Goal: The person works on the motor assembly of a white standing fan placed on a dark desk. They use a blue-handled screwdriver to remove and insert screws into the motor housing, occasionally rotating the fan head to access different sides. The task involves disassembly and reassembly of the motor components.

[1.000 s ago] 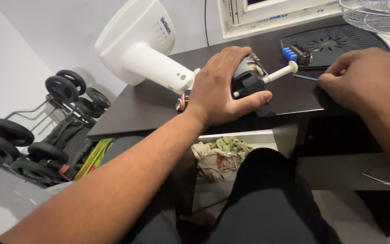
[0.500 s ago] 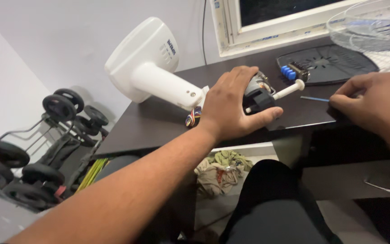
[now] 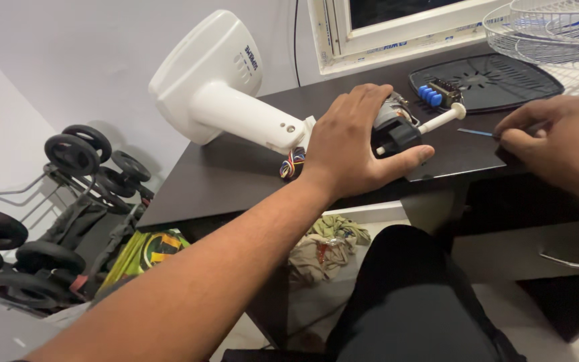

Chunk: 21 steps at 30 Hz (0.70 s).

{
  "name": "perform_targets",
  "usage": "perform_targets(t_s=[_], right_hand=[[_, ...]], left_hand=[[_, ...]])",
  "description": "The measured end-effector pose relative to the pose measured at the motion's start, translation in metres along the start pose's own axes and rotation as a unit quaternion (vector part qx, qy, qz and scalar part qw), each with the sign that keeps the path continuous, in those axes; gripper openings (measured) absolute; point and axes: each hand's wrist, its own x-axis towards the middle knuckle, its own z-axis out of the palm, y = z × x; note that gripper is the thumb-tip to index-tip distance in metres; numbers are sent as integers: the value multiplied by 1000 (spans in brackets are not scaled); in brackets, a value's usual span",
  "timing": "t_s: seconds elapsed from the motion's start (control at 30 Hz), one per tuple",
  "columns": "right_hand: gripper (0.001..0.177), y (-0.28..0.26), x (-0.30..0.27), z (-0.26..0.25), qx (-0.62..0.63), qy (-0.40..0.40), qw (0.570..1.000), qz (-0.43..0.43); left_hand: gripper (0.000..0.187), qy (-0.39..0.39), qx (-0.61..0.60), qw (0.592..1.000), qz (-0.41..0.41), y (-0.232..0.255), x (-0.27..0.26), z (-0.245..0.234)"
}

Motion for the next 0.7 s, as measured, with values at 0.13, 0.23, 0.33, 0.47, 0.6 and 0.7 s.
perform_targets(t_s=[0.13, 0.23, 0.33, 0.47, 0.6, 0.7], right_hand=[[24, -7, -14, -11, -50, -1, 998, -39], [31, -9, -24, -23, -93, -6, 991, -94], [43, -8, -35, -33, -112, -26, 981, -157], [50, -22, -44, -44, -56, -34, 974, -218], [38, -34, -59, -63, 40, -81, 990, -104], [30, -43, -65, -70, 8, -101, 995, -8]], left_hand=[[91, 17, 1, 1000, 8, 0, -1, 0], [91, 14, -4, 1000, 1, -2, -1, -1], [93, 13, -4, 1000, 3, -2, -1, 2], [92, 3, -10, 1000, -11, -4, -2, -3], [90, 27, -4, 1000, 7, -1, -1, -3], [90, 27, 0, 1000, 1, 1, -2, -4]])
